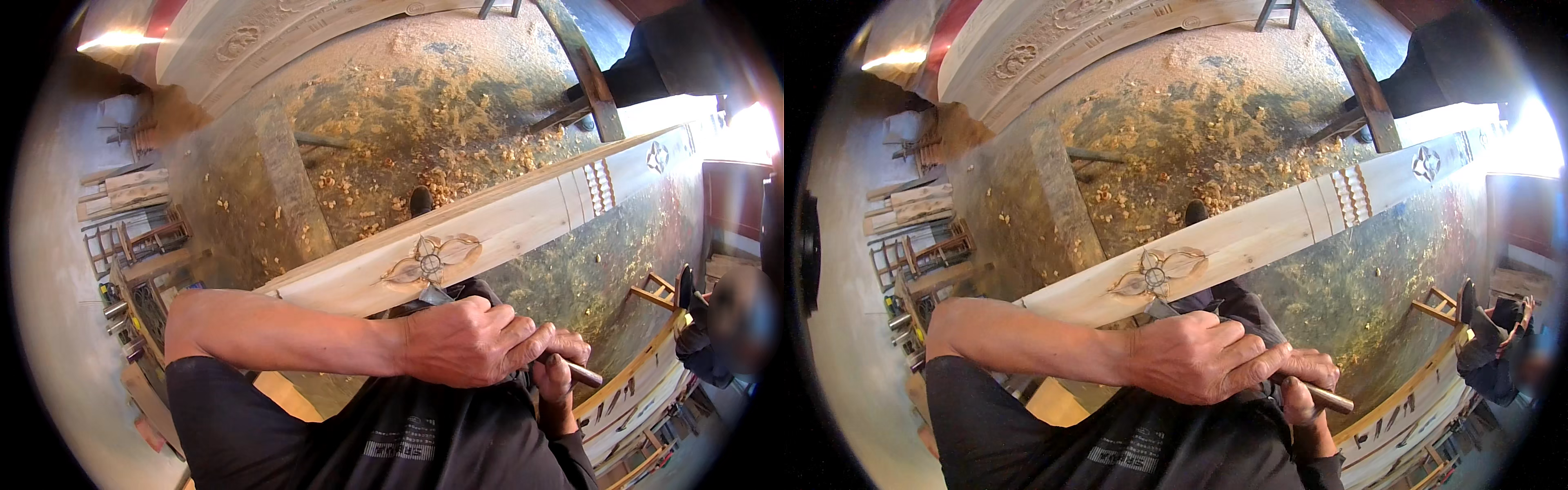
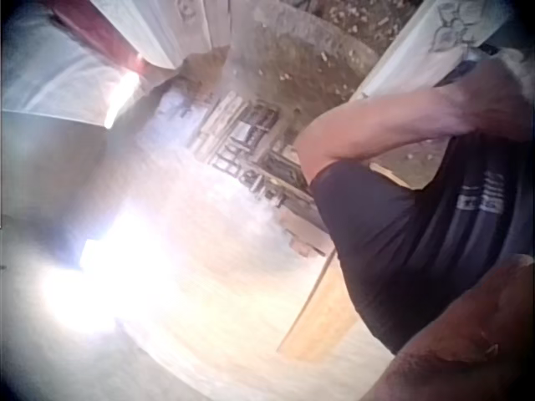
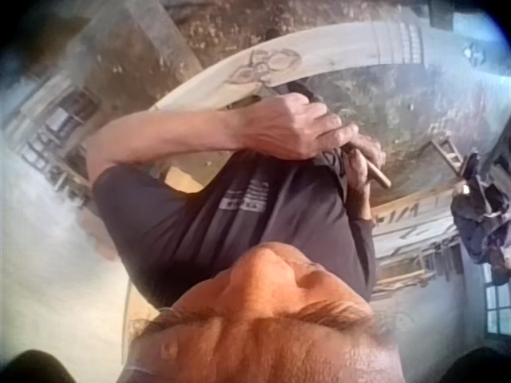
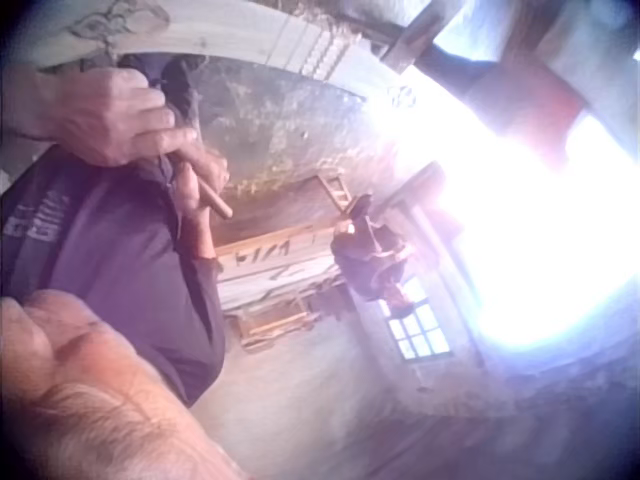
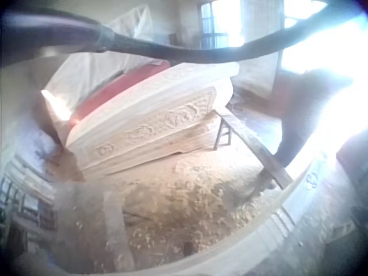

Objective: The person carves a decorative flower pattern into a wooden beam using a chisel.

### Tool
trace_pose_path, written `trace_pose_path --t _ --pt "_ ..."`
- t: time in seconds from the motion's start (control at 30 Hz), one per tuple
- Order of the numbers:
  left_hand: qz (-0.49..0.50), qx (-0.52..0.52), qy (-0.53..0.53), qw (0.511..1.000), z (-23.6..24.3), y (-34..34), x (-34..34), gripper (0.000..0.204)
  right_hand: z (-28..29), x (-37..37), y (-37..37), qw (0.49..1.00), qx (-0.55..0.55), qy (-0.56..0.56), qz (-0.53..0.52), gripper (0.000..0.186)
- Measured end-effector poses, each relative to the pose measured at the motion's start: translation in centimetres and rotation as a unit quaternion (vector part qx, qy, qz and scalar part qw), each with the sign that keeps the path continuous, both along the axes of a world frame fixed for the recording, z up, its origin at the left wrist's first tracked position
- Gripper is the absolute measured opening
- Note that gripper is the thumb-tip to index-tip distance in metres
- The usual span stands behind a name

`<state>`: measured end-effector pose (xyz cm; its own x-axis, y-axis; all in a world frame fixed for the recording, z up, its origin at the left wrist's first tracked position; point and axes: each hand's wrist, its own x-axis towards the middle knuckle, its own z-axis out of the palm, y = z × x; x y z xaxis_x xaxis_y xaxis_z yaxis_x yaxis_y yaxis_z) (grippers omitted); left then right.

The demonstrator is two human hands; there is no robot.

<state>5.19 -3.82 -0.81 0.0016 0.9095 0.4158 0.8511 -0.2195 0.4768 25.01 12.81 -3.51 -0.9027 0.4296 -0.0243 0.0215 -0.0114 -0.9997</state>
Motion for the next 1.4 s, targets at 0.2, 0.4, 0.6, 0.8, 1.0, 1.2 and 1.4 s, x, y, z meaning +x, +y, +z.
trace_pose_path --t 0.2,0.4,0.6,0.8,1.0,1.2,1.4 --pt "0.010 -0.011 -0.004 1.000 0.1 -0.4 0.3 0.056 0.9 -0.6 -0.5 0.998 0.061 -0.017 -0.004 0.054" --pt "0.007 -0.010 0.000 1.000 0.1 -0.3 0.4 0.054 0.8 -0.3 -0.5 0.999 0.040 -0.007 0.031 0.052" --pt "0.015 -0.013 -0.001 1.000 0.1 -0.3 0.4 0.051 0.6 -0.1 -0.6 0.996 0.085 -0.025 0.018 0.049" --pt "0.023 -0.018 0.000 1.000 0.0 -0.3 0.4 0.049 0.3 -0.3 -0.5 0.998 0.056 -0.024 0.032 0.049" --pt "0.027 -0.025 0.018 0.999 -0.2 -0.6 0.7 0.048 -0.4 -0.1 -0.9 0.999 0.011 -0.016 0.038 0.047" --pt "0.044 -0.027 0.035 0.998 0.0 -0.6 0.3 0.046 -0.1 -1.0 -1.0 0.998 0.032 -0.011 0.051 0.047" --pt "0.000 0.002 0.028 1.000 0.8 -0.7 -0.2 0.048 2.1 -1.3 -0.3 0.992 0.064 0.022 0.105 0.038"
